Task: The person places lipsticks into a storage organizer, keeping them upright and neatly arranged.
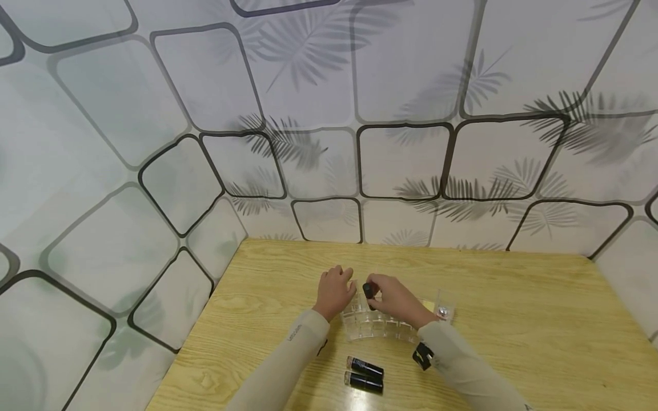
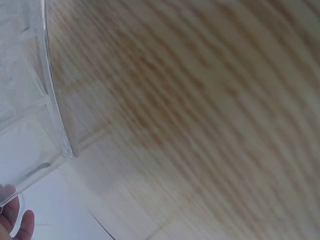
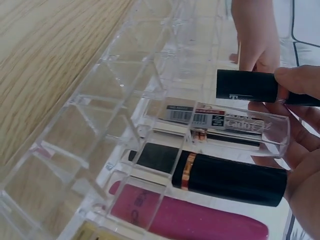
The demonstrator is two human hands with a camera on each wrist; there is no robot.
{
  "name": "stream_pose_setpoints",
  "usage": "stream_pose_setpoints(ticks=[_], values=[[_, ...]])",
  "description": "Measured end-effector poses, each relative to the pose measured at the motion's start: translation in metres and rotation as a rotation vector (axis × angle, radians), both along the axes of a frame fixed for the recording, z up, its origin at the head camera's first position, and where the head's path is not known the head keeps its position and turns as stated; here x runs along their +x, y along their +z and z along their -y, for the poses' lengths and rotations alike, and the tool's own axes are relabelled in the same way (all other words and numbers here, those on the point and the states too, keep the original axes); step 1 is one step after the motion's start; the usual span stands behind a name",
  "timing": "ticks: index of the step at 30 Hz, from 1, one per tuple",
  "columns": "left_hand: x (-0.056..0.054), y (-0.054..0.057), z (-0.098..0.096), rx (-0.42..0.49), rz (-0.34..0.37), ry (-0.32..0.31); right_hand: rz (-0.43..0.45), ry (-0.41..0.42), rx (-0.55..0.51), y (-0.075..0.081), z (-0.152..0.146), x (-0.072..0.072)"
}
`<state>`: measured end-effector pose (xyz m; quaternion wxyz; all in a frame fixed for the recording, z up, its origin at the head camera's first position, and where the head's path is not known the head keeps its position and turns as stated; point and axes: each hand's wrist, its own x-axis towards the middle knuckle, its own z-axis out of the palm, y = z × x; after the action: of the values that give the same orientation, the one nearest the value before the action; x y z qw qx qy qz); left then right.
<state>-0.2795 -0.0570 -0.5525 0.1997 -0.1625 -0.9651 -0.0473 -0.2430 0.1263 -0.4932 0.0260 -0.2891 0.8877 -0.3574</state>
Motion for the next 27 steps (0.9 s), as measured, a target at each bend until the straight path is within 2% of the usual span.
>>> stream_pose_setpoints(ticks=[7,15,22,27], values=[[-0.0001,-0.0009,-0.0001,0.017,-0.015,-0.01,-0.021,0.005,0.055,-0.0018,0.0014,0.0013],[-0.0004,-0.0004,-0.0002,0.015,0.01,-0.003,-0.024,0.004,0.093,-0.0036,0.0004,0.0012],[0.0019,0.004,0.0,0.013,0.004,-0.01,-0.06,0.002,0.118,-0.0042,-0.0009,0.0011],[0.0027,0.0061,-0.0005,0.018,0.031,-0.004,-0.08,0.002,0.15,-0.0036,-0.0019,0.0016]])
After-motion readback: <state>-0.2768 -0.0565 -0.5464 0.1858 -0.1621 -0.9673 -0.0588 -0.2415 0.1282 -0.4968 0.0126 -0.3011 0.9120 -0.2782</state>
